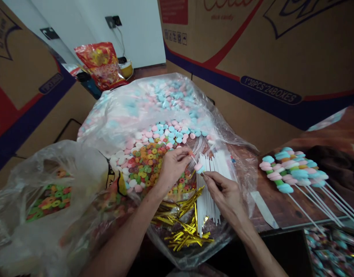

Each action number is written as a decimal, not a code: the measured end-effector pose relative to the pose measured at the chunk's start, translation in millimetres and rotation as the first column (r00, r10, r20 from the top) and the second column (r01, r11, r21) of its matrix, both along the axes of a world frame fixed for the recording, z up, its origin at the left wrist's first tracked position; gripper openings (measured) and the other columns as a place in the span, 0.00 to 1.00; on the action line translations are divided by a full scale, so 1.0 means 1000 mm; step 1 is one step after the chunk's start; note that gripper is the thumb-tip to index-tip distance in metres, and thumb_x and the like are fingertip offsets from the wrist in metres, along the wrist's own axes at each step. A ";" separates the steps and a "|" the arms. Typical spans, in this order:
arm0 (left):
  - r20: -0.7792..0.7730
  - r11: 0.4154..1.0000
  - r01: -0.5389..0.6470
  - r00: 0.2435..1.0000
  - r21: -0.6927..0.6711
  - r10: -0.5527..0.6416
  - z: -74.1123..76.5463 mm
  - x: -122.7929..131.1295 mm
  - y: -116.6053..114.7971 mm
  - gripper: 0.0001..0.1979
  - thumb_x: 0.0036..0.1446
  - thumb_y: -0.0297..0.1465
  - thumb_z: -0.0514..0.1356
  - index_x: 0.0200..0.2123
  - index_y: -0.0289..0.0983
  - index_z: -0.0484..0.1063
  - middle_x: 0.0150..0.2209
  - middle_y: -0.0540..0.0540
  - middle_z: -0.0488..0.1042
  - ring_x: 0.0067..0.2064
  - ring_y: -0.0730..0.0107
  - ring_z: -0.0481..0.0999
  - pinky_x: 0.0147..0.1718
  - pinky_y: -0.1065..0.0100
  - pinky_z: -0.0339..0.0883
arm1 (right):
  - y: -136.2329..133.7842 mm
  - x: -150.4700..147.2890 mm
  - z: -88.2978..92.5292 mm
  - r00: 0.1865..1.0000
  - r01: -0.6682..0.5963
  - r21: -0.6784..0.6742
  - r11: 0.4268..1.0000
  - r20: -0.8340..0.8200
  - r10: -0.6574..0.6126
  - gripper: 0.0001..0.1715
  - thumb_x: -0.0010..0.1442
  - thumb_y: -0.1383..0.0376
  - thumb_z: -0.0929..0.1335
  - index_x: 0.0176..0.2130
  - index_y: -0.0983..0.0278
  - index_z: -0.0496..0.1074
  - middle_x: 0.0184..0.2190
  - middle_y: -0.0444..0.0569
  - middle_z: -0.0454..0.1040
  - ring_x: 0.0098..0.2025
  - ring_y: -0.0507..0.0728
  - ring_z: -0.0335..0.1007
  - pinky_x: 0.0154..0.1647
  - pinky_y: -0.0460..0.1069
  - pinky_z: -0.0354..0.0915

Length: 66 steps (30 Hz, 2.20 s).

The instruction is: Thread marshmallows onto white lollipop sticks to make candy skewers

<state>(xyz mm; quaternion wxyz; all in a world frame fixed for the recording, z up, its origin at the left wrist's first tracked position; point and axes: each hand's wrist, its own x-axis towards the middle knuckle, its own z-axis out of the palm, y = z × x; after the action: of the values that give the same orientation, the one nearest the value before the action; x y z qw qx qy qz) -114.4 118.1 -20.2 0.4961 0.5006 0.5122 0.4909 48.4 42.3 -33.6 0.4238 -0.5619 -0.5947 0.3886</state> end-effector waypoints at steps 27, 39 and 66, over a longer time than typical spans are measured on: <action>-0.344 0.991 0.126 0.933 0.041 -0.105 0.017 0.017 0.013 0.07 0.57 0.27 0.60 0.40 0.39 0.67 0.33 0.48 0.76 0.35 0.69 0.75 0.35 0.69 0.66 | 0.012 -0.003 0.000 0.958 0.137 0.235 0.962 0.216 -0.189 0.15 0.67 0.62 0.63 0.30 0.64 0.70 0.18 0.36 0.57 0.18 0.47 0.52 0.22 0.43 0.51; -0.984 0.985 0.157 0.173 0.069 0.041 0.005 0.008 0.069 0.19 0.63 0.23 0.48 0.49 0.40 0.75 0.47 0.39 0.70 0.41 0.57 0.73 0.35 0.63 0.61 | 0.009 -0.002 -0.002 0.981 0.134 0.140 0.981 0.121 -0.151 0.14 0.68 0.61 0.62 0.32 0.64 0.70 0.20 0.38 0.61 0.20 0.48 0.57 0.23 0.43 0.55; -0.994 0.970 0.241 0.113 0.043 0.016 0.002 0.003 0.082 0.18 0.60 0.18 0.45 0.48 0.35 0.67 0.50 0.36 0.64 0.41 0.61 0.74 0.36 0.65 0.65 | 0.009 -0.004 -0.002 0.985 0.096 0.113 0.989 0.135 -0.111 0.15 0.68 0.60 0.61 0.33 0.63 0.70 0.20 0.40 0.67 0.21 0.49 0.63 0.25 0.43 0.58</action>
<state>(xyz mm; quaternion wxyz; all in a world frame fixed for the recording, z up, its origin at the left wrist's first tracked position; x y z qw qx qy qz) -111.1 200.6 -18.3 0.0166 0.7822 0.6213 0.0438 44.9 50.9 -35.6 0.4296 -0.5950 -0.6129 0.2930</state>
